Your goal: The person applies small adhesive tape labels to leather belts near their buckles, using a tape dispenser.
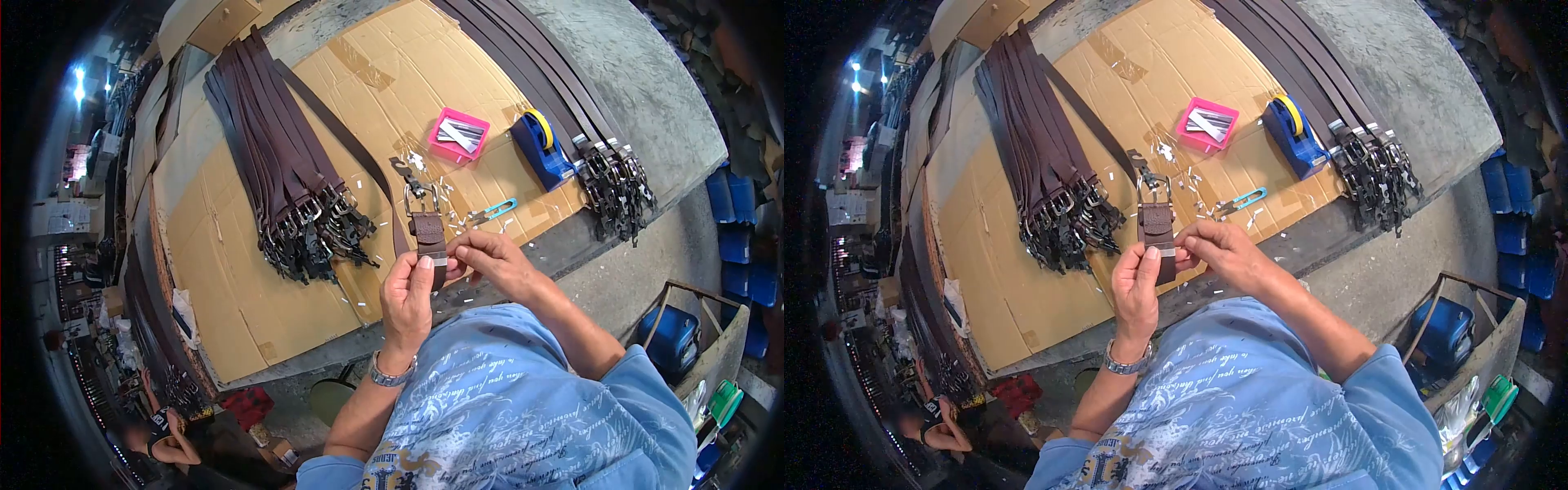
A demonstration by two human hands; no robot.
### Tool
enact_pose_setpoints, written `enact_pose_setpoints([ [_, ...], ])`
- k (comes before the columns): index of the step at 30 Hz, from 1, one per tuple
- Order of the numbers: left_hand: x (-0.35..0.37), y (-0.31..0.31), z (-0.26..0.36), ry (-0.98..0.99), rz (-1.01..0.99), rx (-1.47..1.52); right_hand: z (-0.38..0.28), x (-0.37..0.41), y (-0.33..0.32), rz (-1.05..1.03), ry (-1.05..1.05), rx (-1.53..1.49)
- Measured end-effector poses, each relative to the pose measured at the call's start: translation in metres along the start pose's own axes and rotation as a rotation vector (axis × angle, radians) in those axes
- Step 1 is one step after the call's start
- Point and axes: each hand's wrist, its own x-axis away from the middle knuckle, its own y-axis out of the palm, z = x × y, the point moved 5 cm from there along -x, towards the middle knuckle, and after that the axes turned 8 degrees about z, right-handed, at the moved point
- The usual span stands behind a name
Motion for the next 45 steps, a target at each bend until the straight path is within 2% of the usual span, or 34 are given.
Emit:
enact_pose_setpoints([
  [1, 0.0, 0.001, 0.001, 0.004, -0.011, -0.003, 0.003, 0.001, 0.002, -0.003, -0.001, 0.002],
  [3, -0.001, -0.002, -0.001, 0.039, -0.035, -0.055, -0.002, 0.002, 0.007, 0.032, -0.196, 0.105],
  [8, -0.005, -0.013, -0.01, 0.069, -0.059, -0.115, -0.014, 0.002, 0.005, 0.01, -0.161, 0.26],
  [10, -0.004, -0.003, -0.008, -0.005, -0.07, 0.017, -0.012, 0.004, 0.004, -0.005, -0.16, 0.278],
  [11, -0.003, -0.003, -0.006, -0.003, -0.067, 0.016, -0.011, 0.005, 0.004, -0.005, -0.139, 0.218],
  [13, -0.003, -0.003, -0.004, 0.039, -0.056, -0.176, -0.008, 0.007, 0.001, -0.007, -0.121, 0.158],
  [14, -0.003, -0.004, -0.004, 0.041, -0.054, -0.175, -0.001, 0.007, -0.003, -0.011, -0.049, 0.03],
  [15, -0.004, -0.003, 0.0, 0.125, -0.082, -0.293, 0.004, 0.007, -0.006, -0.014, 0.022, -0.095],
  [16, -0.003, -0.002, 0.003, 0.208, -0.108, -0.41, 0.008, 0.006, -0.01, -0.016, 0.022, -0.089],
  [17, -0.004, -0.004, 0.003, 0.208, -0.105, -0.405, 0.01, 0.006, -0.015, 0.024, -0.002, -0.165],
  [18, -0.004, -0.002, 0.001, 0.178, -0.186, -0.45, 0.01, 0.006, -0.019, 0.065, -0.026, -0.241],
  [19, -0.003, 0.001, -0.001, 0.147, -0.268, -0.495, 0.004, 0.006, -0.02, 0.067, -0.031, -0.21],
  [20, -0.002, 0.004, -0.002, 0.148, -0.266, -0.491, 0.004, 0.006, -0.023, 0.067, -0.031, -0.205],
  [23, 0.001, 0.015, 0.001, 0.25, -0.231, -0.382, -0.009, 0.009, -0.028, 0.075, -0.096, -0.243],
  [25, 0.006, 0.005, 0.019, 0.645, 0.134, -0.557, -0.015, 0.011, -0.031, 0.098, -0.146, -0.208],
  [26, 0.012, -0.001, 0.02, 0.655, 0.143, -0.555, -0.018, 0.013, -0.033, 0.126, -0.19, -0.178],
  [28, 0.021, -0.028, -0.006, -0.022, 0.057, -0.323, -0.032, 0.027, -0.028, 0.149, -0.167, -0.166],
  [29, 0.026, -0.027, -0.012, -0.268, -0.119, -0.251, -0.039, 0.033, -0.025, 0.126, -0.241, -0.111],
  [30, 0.025, -0.025, -0.008, -0.267, -0.103, -0.249, -0.043, 0.037, -0.023, 0.1, -0.312, -0.057],
  [31, 0.029, -0.012, -0.014, -0.526, -0.179, 0.11, -0.05, 0.041, -0.023, 0.04, -0.549, 0.105],
  [32, 0.034, 0.005, -0.015, -0.771, -0.257, 0.48, -0.051, 0.044, -0.02, 0.026, -0.546, 0.104],
  [34, 0.029, 0.013, -0.008, -0.717, -0.184, 0.6, -0.065, 0.063, -0.008, -0.046, -0.639, 0.346],
  [36, 0.015, 0.003, -0.002, -0.461, -0.093, 0.401, -0.061, 0.072, -0.005, -0.032, -0.676, 0.42],
  [38, 0.008, 0.002, 0.007, -0.416, -0.127, 0.406, -0.046, 0.071, -0.014, -0.004, -0.526, 0.271],
  [39, 0.005, 0.002, 0.011, -0.363, -0.139, 0.361, -0.028, 0.071, -0.023, 0.05, -0.152, 0.113],
  [41, 0.002, 0.008, 0.019, -0.233, -0.146, 0.265, -0.016, 0.069, -0.028, 0.035, -0.171, 0.139],
  [44, 0.002, 0.013, 0.019, -0.191, -0.142, 0.182, -0.01, 0.066, -0.02, 0.096, -0.233, 0.178],
  [45, 0.003, 0.016, 0.018, -0.19, -0.149, 0.178, -0.012, 0.064, -0.016, 0.076, -0.243, 0.278],
])
